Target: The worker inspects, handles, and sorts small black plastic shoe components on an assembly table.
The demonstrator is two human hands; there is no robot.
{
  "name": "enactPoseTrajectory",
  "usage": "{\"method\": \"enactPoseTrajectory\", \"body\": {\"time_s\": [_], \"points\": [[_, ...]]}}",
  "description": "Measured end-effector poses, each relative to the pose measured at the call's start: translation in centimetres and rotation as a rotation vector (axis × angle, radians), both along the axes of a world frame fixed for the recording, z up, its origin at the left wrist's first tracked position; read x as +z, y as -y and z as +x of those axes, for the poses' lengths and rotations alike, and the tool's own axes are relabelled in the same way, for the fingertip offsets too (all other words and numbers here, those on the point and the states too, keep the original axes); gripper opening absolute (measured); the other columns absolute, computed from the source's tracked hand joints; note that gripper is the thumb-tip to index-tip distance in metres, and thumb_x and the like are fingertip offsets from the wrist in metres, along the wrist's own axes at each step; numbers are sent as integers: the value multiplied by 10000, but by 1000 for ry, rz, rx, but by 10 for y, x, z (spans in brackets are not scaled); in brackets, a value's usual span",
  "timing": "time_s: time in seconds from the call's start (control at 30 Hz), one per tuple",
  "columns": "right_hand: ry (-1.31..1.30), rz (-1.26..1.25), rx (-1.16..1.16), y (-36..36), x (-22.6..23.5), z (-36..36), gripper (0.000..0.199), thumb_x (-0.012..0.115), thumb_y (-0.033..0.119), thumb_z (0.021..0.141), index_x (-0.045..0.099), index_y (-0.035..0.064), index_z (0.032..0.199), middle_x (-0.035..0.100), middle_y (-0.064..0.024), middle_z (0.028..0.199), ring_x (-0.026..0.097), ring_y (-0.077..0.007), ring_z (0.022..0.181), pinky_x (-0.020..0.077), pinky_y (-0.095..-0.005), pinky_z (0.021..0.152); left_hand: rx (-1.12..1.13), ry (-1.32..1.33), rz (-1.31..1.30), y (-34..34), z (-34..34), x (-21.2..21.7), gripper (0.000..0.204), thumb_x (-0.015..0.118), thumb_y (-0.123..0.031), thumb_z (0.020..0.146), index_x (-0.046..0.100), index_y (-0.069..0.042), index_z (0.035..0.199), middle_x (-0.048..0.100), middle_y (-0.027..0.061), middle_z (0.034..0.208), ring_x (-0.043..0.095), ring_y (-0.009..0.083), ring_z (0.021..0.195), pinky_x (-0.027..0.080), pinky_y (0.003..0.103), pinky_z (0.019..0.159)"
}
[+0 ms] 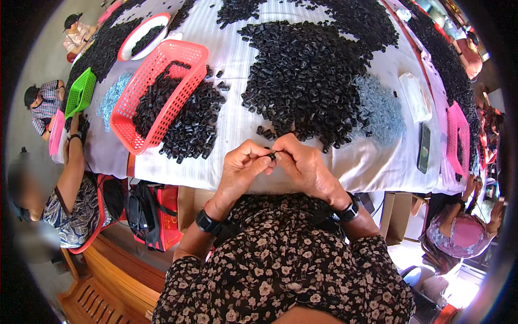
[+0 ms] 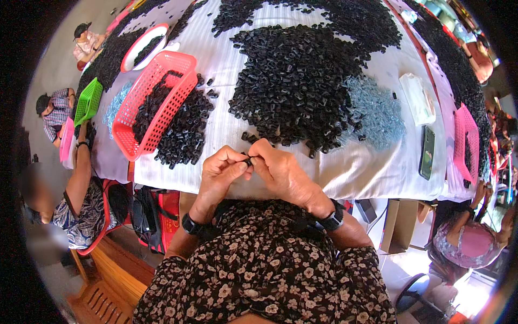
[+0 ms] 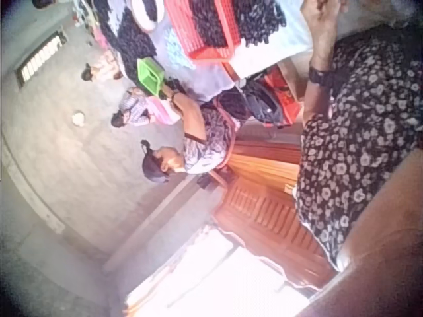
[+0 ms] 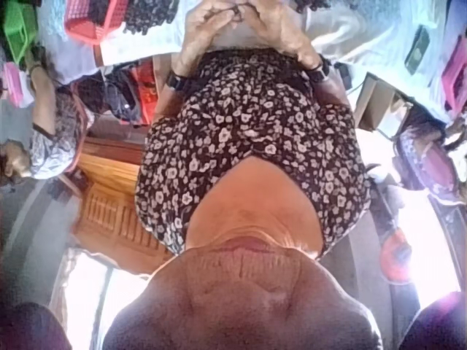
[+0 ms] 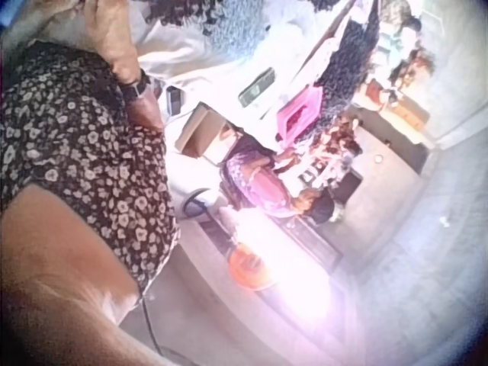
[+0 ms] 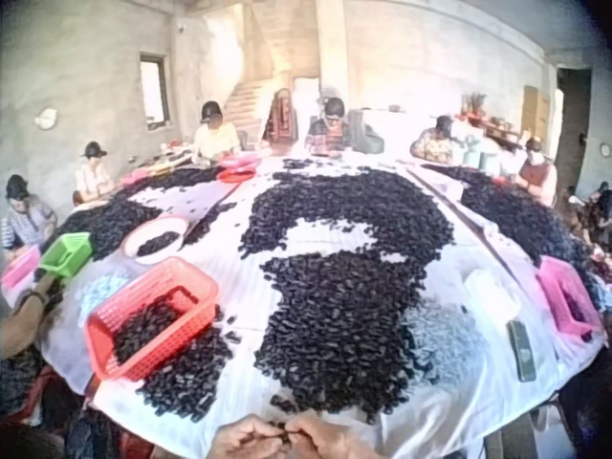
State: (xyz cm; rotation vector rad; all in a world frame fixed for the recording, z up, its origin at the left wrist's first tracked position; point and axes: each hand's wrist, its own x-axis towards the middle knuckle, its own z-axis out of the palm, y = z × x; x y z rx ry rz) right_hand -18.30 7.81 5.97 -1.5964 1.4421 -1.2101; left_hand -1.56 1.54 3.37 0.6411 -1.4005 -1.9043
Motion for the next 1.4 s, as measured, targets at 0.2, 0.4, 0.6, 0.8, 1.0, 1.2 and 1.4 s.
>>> {"method": "enactPoseTrajectory", "body": {"time_s": [0.2, 0.4, 0.6, 0.8, 1.0, 1.2, 1.4], "points": [[-243, -229, 73, 3, -7, 3, 118, 547, 23, 819, 463, 21, 902, 544, -162, 758, 582, -353, 683, 465, -399, 567, 47, 15, -75, -2, -4, -8, 42, 556, 47, 879, 556, 16, 907, 631, 73, 813, 588, 94, 716, 493, 230, 657], [-562, -318, 39, 5, -12, 9, 208, 577, 48, 727, 465, 9, 897, 549, -137, 803, 580, -291, 761, 502, -347, 630, 138, 85, -63, -5, -10, -12, 69, 554, 56, 875, 561, -4, 841, 611, 39, 758, 563, 71, 672, 473, 205, 642], [-695, -340, 16, 6, -14, 13, 227, 607, 133, 723, 481, 17, 871, 576, -122, 754, 596, -260, 674, 495, -347, 573, 199, 150, -34, -8, -11, -20, 108, 574, 65, 825, 595, -35, 790, 599, -33, 780, 528, 36, 718, 426, 185, 668], [-660, -348, 7, 10, -27, 11, 251, 618, 181, 719, 487, 22, 862, 587, -106, 728, 604, -239, 632, 484, -329, 529, 274, 118, 11, -10, -16, -31, 100, 580, 67, 804, 613, -27, 800, 610, -24, 789, 523, 40, 701, 427, 183, 653], [-732, -359, -52, 9, -28, 14, 259, 634, 221, 705, 501, 36, 828, 584, -103, 701, 600, -236, 605, 484, -326, 515, 294, 103, -25, -12, -17, -36, 115, 584, 75, 794, 609, -33, 763, 607, -25, 775, 524, 44, 695, 431, 186, 648], [-704, -385, -55, 12, -33, 15, 297, 650, 252, 672, 508, 39, 822, 575, -97, 687, 592, -235, 586, 478, -330, 502, 362, 209, -46, -15, -24, -32, 129, 569, 88, 785, 601, -32, 749, 601, -25, 767, 521, 45, 685, 430, 185, 639], [-652, -419, -101, 18, -39, 20, 303, 650, 259, 666, 502, 42, 818, 568, -93, 679, 586, -239, 581, 473, -339, 503, 390, 177, -43, -15, -25, -27, 137, 554, 82, 801, 594, -33, 739, 596, -28, 759, 516, 45, 677, 429, 182, 621]]}}
